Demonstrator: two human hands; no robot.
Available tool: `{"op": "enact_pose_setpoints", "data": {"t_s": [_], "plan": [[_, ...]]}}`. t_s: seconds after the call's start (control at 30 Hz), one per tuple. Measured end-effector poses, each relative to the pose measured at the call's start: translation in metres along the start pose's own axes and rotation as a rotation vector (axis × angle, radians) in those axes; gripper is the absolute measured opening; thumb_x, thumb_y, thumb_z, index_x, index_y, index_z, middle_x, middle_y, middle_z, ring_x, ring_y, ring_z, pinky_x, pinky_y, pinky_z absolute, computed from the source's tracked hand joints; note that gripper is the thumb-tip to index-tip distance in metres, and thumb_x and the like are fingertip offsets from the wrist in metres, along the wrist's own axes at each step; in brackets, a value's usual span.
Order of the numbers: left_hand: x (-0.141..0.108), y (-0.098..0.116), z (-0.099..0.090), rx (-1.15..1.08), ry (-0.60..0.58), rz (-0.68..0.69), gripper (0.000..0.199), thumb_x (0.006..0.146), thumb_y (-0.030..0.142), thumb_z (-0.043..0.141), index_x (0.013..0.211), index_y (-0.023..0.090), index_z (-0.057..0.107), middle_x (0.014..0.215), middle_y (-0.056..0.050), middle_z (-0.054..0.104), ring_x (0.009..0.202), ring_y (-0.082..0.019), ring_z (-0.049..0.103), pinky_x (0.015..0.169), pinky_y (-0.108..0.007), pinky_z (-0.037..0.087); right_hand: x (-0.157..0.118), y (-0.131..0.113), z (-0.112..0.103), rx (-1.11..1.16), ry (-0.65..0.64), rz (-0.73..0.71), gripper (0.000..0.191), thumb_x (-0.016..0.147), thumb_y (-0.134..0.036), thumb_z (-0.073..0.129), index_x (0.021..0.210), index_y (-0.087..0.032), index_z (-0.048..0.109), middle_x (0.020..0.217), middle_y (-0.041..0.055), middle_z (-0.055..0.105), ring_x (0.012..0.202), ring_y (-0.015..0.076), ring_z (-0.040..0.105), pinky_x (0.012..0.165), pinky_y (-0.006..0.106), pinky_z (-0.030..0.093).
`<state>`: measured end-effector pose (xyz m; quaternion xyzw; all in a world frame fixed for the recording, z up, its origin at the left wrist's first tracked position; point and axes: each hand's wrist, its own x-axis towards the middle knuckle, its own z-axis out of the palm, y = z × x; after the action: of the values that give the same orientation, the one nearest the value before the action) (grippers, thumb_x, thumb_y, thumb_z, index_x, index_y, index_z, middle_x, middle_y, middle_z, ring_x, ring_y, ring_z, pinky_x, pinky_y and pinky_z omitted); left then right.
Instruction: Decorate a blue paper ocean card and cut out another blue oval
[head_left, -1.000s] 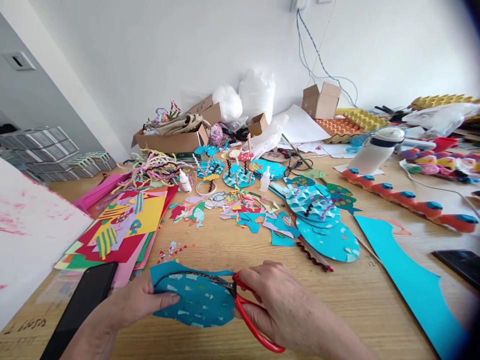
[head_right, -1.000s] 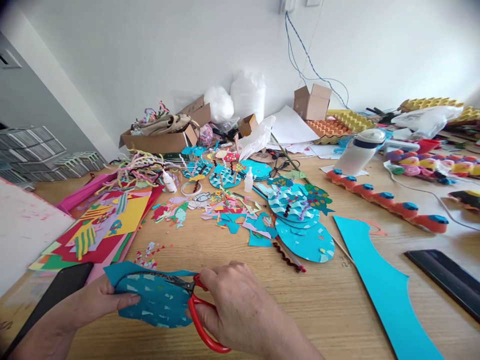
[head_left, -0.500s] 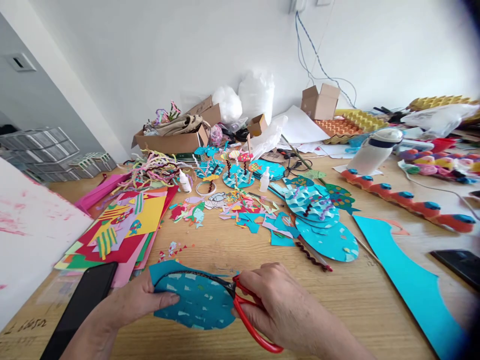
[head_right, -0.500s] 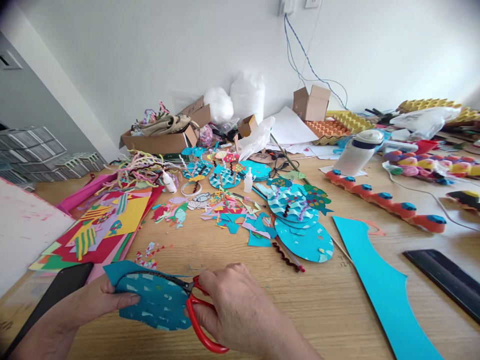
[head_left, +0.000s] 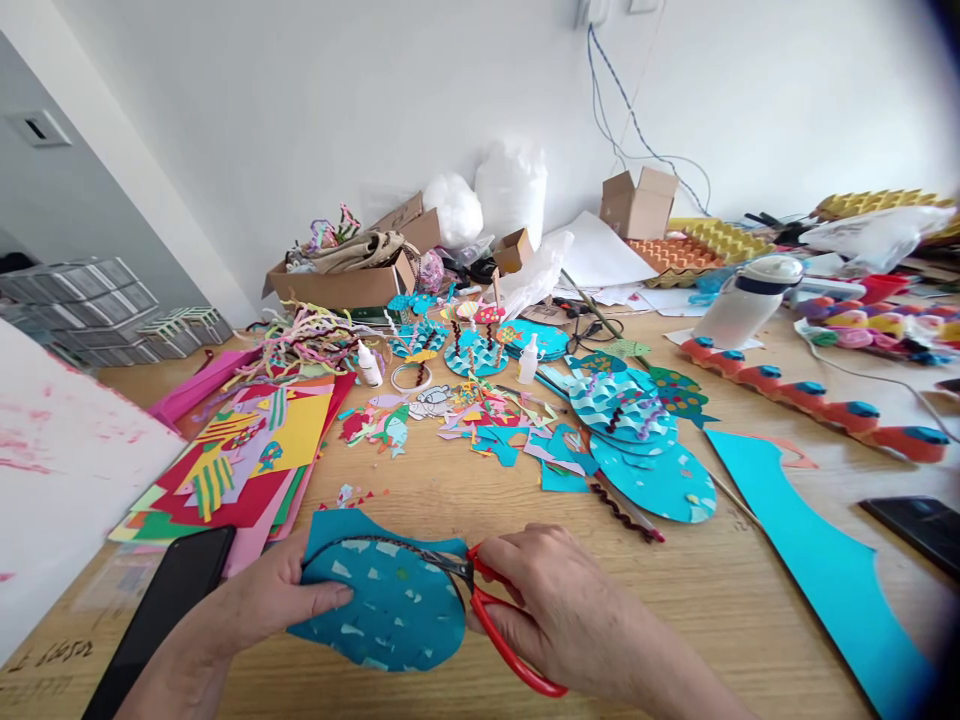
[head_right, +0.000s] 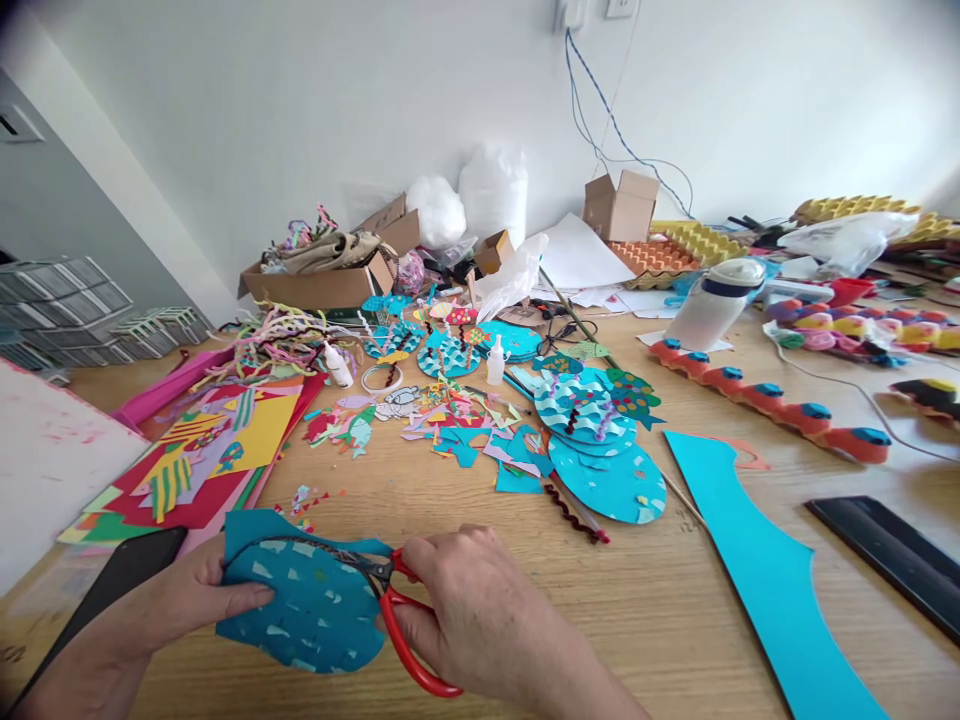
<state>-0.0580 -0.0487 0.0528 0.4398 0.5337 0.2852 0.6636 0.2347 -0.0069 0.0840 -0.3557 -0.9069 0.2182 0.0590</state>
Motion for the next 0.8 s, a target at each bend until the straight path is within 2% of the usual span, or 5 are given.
{"op": "enact_pose_setpoints", "data": {"t_s": [0.3, 0.47, 0.63, 0.8], "plan": [[-0.0013, 0.0054, 0.0082, -0.038, -0.041, -0.012, 0.029, 0.066, 0.030, 0.073, 0.091, 0.023, 0.062, 0.084, 0.001, 0.072, 0.079, -0.020, 0.066, 0.071, -0.032, 0.054, -0.0011, -0.0022, -0.0013, 0.060, -0.035, 0.005, 0.025, 0.086, -0.042, 0.038, 0.079, -0.021, 0.050, 0.072, 0.0028, 0.060, 0.065, 0.0167, 0.052, 0.057, 0.025, 0.026], [-0.0001, 0.0064, 0.0092, -0.045, -0.010, -0.008, 0.032, 0.063, 0.030, 0.074, 0.093, 0.024, 0.062, 0.085, 0.002, 0.072, 0.080, -0.021, 0.066, 0.069, -0.031, 0.054, -0.0003, -0.0036, -0.0013, 0.045, -0.005, 0.027, 0.022, 0.085, -0.040, 0.040, 0.080, -0.021, 0.050, 0.073, 0.0028, 0.061, 0.066, 0.0173, 0.053, 0.058, 0.026, 0.027], [0.0002, 0.0039, 0.0068, -0.077, -0.058, -0.011, 0.029, 0.063, 0.030, 0.074, 0.089, 0.023, 0.063, 0.083, 0.001, 0.072, 0.079, -0.021, 0.067, 0.070, -0.032, 0.054, -0.0013, -0.0036, -0.0018, 0.035, 0.003, 0.004, 0.019, 0.084, -0.038, 0.041, 0.077, -0.021, 0.049, 0.071, 0.0016, 0.060, 0.063, 0.0159, 0.052, 0.058, 0.025, 0.026], [0.0011, 0.0006, 0.0060, -0.037, -0.048, -0.007, 0.032, 0.064, 0.030, 0.074, 0.093, 0.024, 0.062, 0.086, 0.001, 0.071, 0.079, -0.020, 0.066, 0.070, -0.031, 0.053, -0.0006, -0.0035, -0.0001, 0.056, 0.006, -0.010, 0.021, 0.085, -0.039, 0.041, 0.077, -0.021, 0.048, 0.072, 0.0010, 0.060, 0.063, 0.0152, 0.051, 0.058, 0.024, 0.026]]}}
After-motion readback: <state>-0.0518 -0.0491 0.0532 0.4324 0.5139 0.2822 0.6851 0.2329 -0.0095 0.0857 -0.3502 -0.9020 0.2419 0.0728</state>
